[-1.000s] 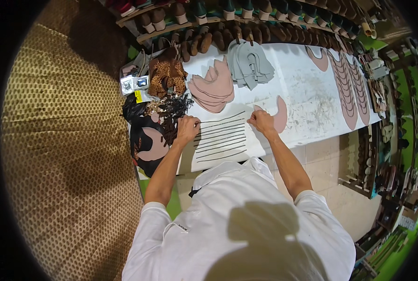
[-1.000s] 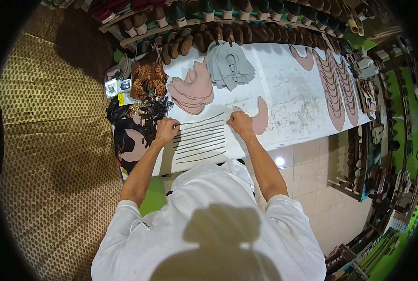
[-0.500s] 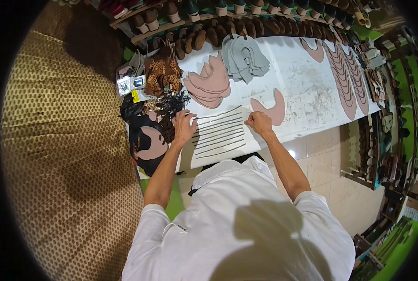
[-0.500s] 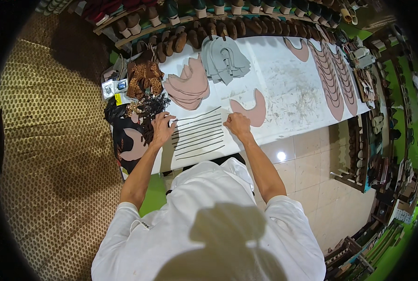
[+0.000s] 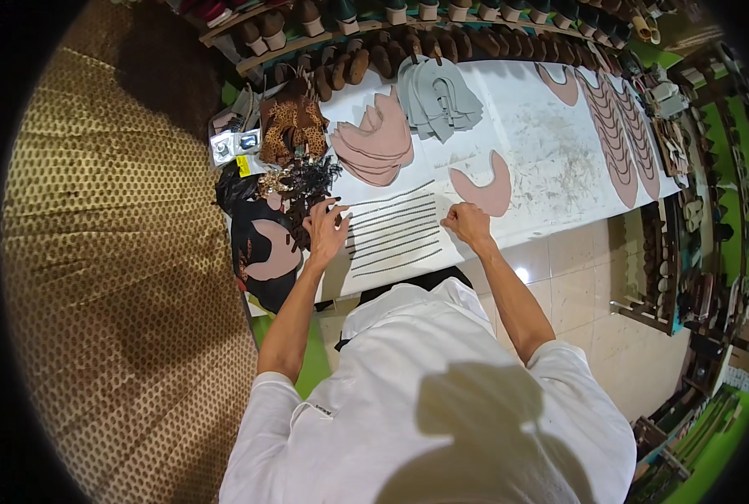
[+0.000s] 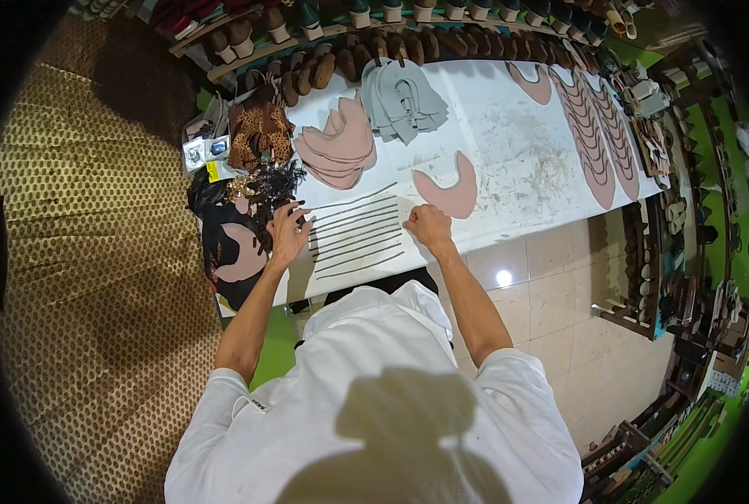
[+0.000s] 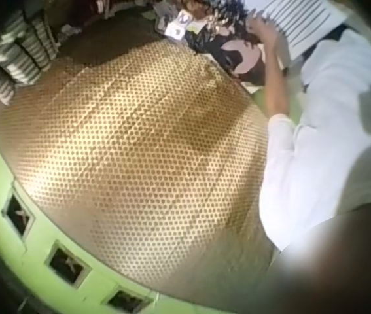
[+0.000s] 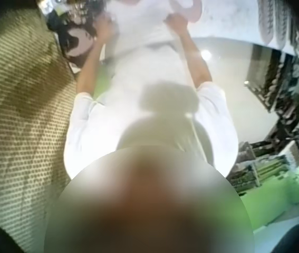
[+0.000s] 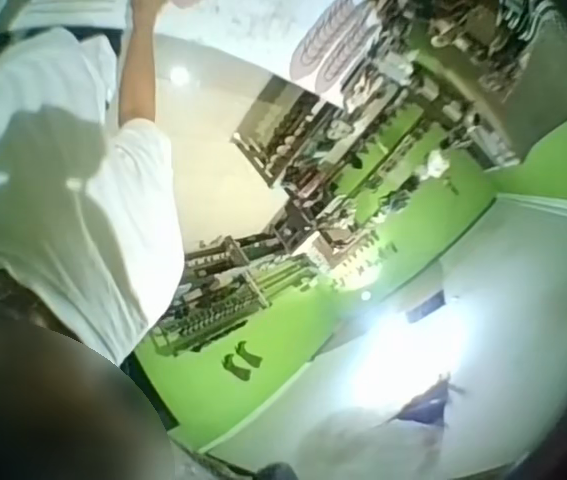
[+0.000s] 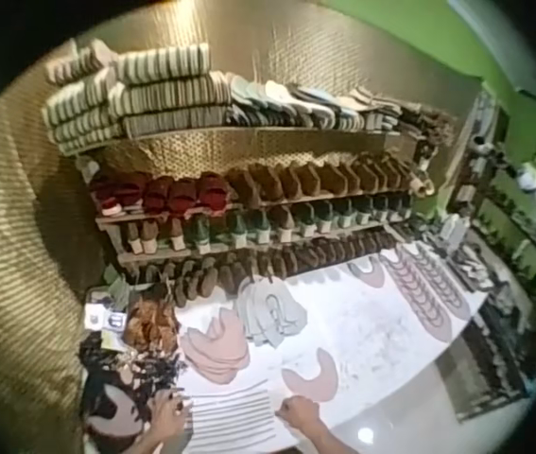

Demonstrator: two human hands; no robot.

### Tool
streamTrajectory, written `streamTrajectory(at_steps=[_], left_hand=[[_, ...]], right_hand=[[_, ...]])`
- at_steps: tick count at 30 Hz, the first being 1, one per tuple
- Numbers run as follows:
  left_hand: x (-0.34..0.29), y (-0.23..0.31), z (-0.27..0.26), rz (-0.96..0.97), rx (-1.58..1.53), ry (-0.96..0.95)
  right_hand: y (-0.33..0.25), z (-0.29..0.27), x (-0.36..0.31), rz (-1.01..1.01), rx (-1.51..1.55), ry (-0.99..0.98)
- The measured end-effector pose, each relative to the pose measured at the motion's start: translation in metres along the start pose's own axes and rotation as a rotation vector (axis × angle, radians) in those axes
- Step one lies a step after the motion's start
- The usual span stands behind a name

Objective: Organizing and stacking shoe upper components and bundles of laces on a factory workbench.

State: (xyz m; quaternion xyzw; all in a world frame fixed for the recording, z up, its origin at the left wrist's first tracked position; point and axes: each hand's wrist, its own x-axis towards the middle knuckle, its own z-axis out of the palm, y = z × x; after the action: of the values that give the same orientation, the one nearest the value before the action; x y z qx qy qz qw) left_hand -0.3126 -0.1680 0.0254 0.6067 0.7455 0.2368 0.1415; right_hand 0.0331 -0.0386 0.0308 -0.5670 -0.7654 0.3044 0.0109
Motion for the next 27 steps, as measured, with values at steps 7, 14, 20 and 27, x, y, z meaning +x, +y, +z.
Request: streamTrajectory(at_steps=[7, 14, 20, 27], left_hand=[[-0.007, 0.005, 0.001, 0.004, -0.017, 0.014], [-0.024, 0.035, 0.012, 0.066, -0.02, 0.009], [-0.031, 0.093, 0.027, 0.148, -0.17, -0.081], [-0.04, 0.135, 0.057, 0.195, -0.265, -0.431]], right_hand=[[0.009, 0.011, -0.023, 0.028, -0.008, 0.089], [0.0, 0.002, -0.059, -0.161, 0.204, 0.022], [0.004, 0.019, -0.077, -0.231, 0.099, 0.006], [-0.001, 0.006, -0.08, -0.344, 0.1, -0.039]])
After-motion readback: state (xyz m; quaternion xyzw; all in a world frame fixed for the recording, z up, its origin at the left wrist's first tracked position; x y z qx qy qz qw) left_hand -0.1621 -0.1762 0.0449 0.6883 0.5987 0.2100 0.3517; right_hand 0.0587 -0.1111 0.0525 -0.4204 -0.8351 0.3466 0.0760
